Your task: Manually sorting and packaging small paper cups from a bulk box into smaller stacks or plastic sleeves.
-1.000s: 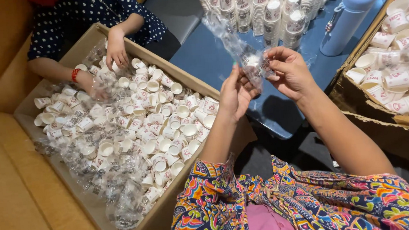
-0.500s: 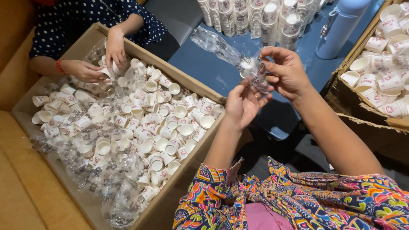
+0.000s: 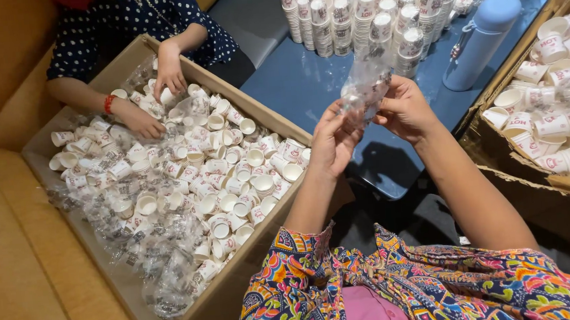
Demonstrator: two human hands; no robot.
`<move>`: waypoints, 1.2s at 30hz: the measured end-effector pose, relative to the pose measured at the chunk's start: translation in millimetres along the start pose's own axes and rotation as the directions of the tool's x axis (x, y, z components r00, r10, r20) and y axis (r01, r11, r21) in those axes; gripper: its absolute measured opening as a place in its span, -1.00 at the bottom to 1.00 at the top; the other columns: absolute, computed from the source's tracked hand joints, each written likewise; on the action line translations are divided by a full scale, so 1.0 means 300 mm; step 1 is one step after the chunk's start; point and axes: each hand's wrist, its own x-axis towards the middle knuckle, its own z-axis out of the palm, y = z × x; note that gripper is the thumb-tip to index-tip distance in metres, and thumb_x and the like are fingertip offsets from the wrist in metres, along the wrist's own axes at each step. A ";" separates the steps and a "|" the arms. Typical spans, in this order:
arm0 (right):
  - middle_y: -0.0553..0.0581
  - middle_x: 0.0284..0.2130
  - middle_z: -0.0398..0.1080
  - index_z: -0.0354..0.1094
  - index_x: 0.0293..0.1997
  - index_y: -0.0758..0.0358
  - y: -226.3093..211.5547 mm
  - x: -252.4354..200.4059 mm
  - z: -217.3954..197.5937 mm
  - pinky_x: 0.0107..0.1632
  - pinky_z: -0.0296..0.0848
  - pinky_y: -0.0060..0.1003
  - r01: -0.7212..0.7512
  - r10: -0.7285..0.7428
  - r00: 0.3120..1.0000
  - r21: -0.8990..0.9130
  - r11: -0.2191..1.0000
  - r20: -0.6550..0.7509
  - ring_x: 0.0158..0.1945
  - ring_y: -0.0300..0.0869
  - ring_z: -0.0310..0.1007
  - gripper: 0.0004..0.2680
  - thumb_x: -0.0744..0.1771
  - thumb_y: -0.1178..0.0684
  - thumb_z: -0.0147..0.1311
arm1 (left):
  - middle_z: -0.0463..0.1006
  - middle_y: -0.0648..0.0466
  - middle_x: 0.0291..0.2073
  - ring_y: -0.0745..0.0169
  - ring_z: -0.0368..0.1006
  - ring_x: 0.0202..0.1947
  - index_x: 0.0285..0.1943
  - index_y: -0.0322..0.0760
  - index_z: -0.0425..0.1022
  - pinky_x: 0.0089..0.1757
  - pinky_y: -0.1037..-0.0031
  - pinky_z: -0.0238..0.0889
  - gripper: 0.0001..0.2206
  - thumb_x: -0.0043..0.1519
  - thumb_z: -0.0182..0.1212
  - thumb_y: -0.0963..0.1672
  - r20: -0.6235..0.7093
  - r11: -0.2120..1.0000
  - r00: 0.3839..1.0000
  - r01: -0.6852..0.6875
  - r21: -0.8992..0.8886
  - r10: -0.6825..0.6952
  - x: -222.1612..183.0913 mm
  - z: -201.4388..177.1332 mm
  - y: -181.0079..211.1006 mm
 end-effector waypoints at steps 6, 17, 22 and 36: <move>0.06 -0.22 0.52 0.47 0.01 0.34 0.041 0.039 -0.069 -0.35 0.33 -0.49 0.008 -0.022 0.987 -0.088 0.996 -0.162 -0.38 -0.38 0.35 -0.84 0.34 0.30 0.18 | 0.58 -0.07 -0.15 0.12 0.58 -0.22 -0.03 -0.15 0.24 -0.17 0.36 0.45 -0.84 0.35 0.13 -0.24 -0.109 0.973 0.967 -0.227 0.033 0.230 0.065 -0.053 0.004; -0.03 -0.22 0.50 0.43 0.17 0.32 0.087 0.100 -0.083 -0.44 0.21 -0.57 -0.056 0.014 0.947 -0.122 0.991 -0.320 -0.37 -0.41 0.36 -0.75 0.35 0.21 0.19 | 0.55 -0.04 -0.21 0.17 0.60 -0.26 -0.12 -0.26 0.34 -0.30 0.47 0.46 -0.93 0.36 0.02 -0.27 -0.180 0.938 0.922 -0.322 0.130 0.342 0.247 -0.194 -0.060; -0.03 -0.21 0.51 0.43 0.20 0.31 0.113 0.108 -0.100 -0.45 0.20 -0.57 -0.056 0.004 0.933 -0.135 0.989 -0.360 -0.36 -0.43 0.33 -0.74 0.36 0.22 0.18 | 0.59 -0.03 -0.09 0.36 0.54 -0.34 0.22 -0.44 0.49 -0.33 0.59 0.36 -0.73 0.39 -0.03 -0.29 -0.232 0.919 0.898 -0.328 0.217 0.375 0.251 -0.187 -0.080; 0.11 -0.39 0.55 0.51 0.02 0.40 0.428 0.020 -0.431 -0.39 0.33 -0.36 -0.218 -0.254 0.825 -0.698 0.682 -0.505 -0.43 -0.27 0.44 -0.74 0.26 0.34 0.03 | 0.60 -0.22 0.00 -0.20 0.52 0.05 0.02 -0.47 0.62 0.10 0.21 0.32 -0.64 0.09 0.02 -0.37 0.013 0.077 0.653 -0.109 0.991 0.757 0.232 -0.333 -0.322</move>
